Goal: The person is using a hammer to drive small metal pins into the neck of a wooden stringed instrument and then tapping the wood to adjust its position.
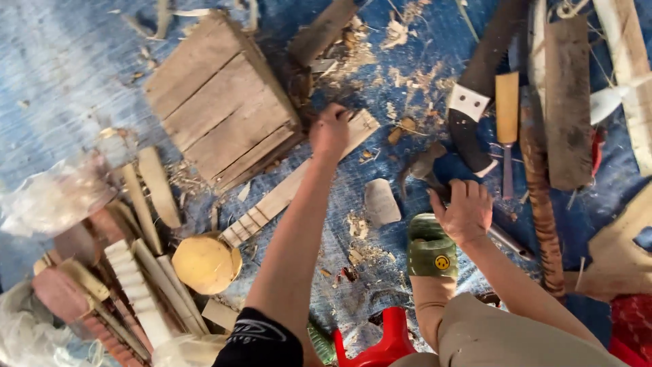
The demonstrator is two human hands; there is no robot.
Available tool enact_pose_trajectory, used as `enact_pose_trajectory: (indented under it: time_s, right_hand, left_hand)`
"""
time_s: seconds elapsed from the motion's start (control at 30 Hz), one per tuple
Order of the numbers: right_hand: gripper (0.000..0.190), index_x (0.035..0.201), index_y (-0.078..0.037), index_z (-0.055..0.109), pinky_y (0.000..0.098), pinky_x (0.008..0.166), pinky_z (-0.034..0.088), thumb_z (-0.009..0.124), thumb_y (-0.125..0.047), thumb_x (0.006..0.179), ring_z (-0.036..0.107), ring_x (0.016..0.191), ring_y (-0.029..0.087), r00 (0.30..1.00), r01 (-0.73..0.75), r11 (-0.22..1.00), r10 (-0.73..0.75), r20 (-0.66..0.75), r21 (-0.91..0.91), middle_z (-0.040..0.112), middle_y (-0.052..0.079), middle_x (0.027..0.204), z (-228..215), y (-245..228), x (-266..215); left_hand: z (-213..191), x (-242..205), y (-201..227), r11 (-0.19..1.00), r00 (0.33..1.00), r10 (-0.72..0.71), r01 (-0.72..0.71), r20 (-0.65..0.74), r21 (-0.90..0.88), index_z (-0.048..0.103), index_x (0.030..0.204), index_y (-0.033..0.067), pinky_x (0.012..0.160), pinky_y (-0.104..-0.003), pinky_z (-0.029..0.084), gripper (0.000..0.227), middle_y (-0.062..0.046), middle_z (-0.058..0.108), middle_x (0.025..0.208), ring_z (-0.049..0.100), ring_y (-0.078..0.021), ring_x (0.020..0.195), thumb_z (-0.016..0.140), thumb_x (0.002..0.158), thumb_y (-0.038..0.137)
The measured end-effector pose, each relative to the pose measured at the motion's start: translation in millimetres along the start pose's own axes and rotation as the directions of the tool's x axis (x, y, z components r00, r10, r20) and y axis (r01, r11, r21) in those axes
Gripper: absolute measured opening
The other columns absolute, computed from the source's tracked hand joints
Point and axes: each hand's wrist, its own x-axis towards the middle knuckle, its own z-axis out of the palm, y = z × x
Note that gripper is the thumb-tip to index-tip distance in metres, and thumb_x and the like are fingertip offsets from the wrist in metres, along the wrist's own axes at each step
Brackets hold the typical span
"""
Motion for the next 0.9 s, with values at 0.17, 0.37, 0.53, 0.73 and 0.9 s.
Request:
enact_pose_trajectory:
  time_s: [0.17,0.37,0.53,0.73,0.9]
  right_hand:
    - [0.052,0.104,-0.018,0.07,0.0414,0.072,0.057,0.069,-0.068,0.092,0.07,0.084,0.031,1.0,0.017,1.0,-0.017,-0.011,0.018,0.061,0.004,0.088,-5,-2,3]
    - [0.051,0.106,-0.017,0.067,0.0422,0.074,0.058,0.068,-0.067,0.095,0.07,0.085,0.03,1.0,0.01,0.998,-0.011,0.016,0.059,0.059,0.003,0.089,-7,1,2]
    - [0.053,0.107,-0.018,0.069,0.0436,0.073,0.058,0.071,-0.069,0.092,0.071,0.084,0.032,0.999,-0.03,0.994,0.026,0.04,0.104,0.061,0.001,0.086,-18,1,7]
    - [0.028,0.134,-0.015,0.069,0.0519,0.084,0.06,0.069,-0.019,0.107,0.066,0.107,0.049,0.918,-0.379,0.631,0.166,0.36,0.677,0.068,0.014,0.113,-102,-44,64]
    - [0.03,0.127,-0.019,0.077,0.0546,0.085,0.062,0.064,-0.01,0.103,0.069,0.115,0.042,0.861,-0.443,0.365,-0.081,0.502,0.819,0.077,0.012,0.118,-122,-55,80]
  left_hand:
    - [10,17,-21,0.992,0.992,0.125,-0.125,-0.002,-0.003,0.07,0.118,0.0306,0.094,-0.051,0.06,0.021,-0.005,0.077,0.107,0.074,-0.0316,0.106,0.058,0.103,0.038]
    - [13,26,-27,0.938,0.939,0.343,-0.344,-0.02,-0.052,0.067,0.123,0.0326,0.089,-0.048,0.063,0.021,-0.003,0.07,0.112,0.072,-0.0274,0.103,0.053,0.108,0.026]
    - [-19,-38,32,0.788,0.765,0.495,-0.595,-0.412,-0.16,0.058,0.124,0.0131,0.075,-0.047,0.065,0.016,-0.013,0.063,0.108,0.069,-0.0359,0.095,0.054,0.109,0.008]
    - [19,-145,29,0.539,0.975,0.218,-0.08,0.048,-0.839,0.067,0.103,0.0095,0.077,-0.035,0.055,0.017,-0.008,0.073,0.088,0.068,-0.0185,0.079,0.057,0.105,0.023]
    - [52,-192,-10,-0.011,0.802,0.167,0.583,0.573,-0.813,0.06,0.122,0.0049,0.074,-0.032,0.067,0.017,-0.011,0.072,0.098,0.077,-0.0196,0.086,0.06,0.106,0.011]
